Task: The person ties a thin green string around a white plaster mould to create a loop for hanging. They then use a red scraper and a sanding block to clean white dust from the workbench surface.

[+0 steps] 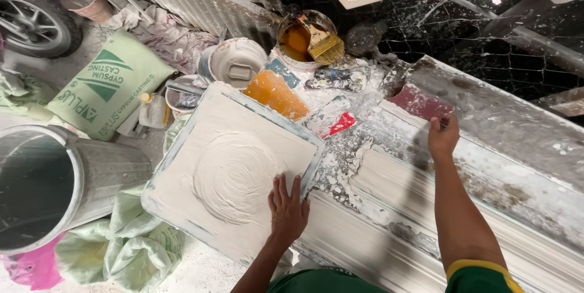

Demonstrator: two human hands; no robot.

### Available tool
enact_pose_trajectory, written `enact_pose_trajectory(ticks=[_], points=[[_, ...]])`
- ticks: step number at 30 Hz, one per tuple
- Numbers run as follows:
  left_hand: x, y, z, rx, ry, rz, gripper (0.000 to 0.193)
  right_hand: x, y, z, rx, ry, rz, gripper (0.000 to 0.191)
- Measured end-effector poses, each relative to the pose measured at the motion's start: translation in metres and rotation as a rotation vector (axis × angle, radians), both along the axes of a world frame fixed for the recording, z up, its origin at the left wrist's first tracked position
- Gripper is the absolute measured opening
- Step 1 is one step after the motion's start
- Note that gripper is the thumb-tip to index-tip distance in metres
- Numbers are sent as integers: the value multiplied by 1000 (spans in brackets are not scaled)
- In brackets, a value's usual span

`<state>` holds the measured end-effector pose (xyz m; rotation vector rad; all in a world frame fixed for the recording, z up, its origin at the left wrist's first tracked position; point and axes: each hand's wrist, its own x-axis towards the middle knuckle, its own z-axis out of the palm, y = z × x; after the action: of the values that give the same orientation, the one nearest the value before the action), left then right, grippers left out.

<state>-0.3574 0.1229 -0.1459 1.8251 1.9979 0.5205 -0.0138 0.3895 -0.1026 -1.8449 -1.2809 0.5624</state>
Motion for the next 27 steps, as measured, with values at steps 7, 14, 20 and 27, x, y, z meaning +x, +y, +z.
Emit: enact_pose_trajectory(ticks=[7, 14, 20, 27], points=[[-14, -2, 4, 101, 22, -40, 63, -67, -11, -6, 425, -350, 91, 49], [-9, -2, 5, 80, 26, -29, 63, -182, 36, -3, 241, -362, 745, 40], [-9, -2, 7, 37, 38, -18, 64, -207, 42, -7, 44, -649, 950, 35], [-10, -2, 6, 13, 33, -34, 64, -170, 12, -20, 1, -574, 990, 54]])
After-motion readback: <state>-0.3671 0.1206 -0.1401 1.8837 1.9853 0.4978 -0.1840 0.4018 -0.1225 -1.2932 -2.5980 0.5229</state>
